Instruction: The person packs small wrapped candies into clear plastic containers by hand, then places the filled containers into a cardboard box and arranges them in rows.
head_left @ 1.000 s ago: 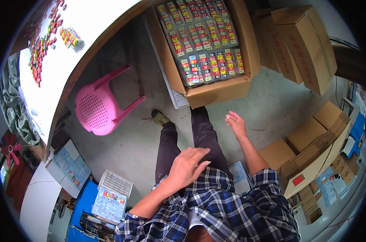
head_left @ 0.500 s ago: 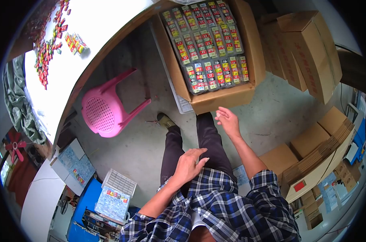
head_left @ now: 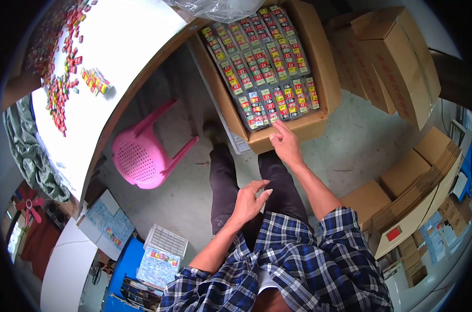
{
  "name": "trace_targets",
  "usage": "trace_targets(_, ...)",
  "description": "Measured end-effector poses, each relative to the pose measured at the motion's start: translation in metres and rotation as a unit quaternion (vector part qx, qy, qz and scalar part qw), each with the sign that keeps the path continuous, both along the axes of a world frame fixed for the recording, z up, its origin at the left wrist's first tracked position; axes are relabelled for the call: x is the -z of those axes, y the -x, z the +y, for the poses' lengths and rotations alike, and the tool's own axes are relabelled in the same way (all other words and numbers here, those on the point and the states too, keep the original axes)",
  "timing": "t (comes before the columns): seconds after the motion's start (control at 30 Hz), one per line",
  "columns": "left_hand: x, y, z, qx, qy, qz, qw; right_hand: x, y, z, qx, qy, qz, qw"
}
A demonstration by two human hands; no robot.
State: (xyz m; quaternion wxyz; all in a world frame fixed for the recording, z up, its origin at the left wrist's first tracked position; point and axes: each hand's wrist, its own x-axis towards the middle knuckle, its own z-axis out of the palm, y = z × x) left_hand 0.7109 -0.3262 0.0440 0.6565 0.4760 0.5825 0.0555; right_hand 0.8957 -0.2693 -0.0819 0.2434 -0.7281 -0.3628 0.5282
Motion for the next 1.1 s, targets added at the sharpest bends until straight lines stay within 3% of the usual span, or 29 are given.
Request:
trace_targets(0.33, 0.008, 0.079, 0.046, 0.101, 0.032, -0.046, 0.993, -0.005, 0.036, -0.012, 0.040, 0.036, -0.049, 0.997)
trace_targets(0.43, 0.009, 0.119, 0.062, 0.122, 0.035, -0.033, 0.991, -0.010, 0.054, -0.011, 0.101, 0.054, -0.064, 0.991)
trace_targets(0.7, 0.006, 0.177, 0.076, 0.110, 0.053, -0.001, 0.992, -0.013, 0.099, -0.025, 0.161, 0.055, -0.028, 0.985)
trace_targets(0.87, 0.001, 0.181, 0.048, 0.068, 0.037, -0.007, 0.997, -0.005, 0.130, -0.049, 0.073, 0.078, -0.010, 0.994)
trace_targets(0.93, 0.002, 0.191, 0.022, 0.042, 0.045, -0.013, 0.998, -0.010, 0.144, -0.058, 0.055, 0.174, 0.003, 0.983)
trace_targets(1.1, -0.005, 0.227, -0.034, 0.014, 0.029, -0.005, 0.999, -0.003, 0.183, -0.094, 0.026, 0.153, 0.036, 0.987)
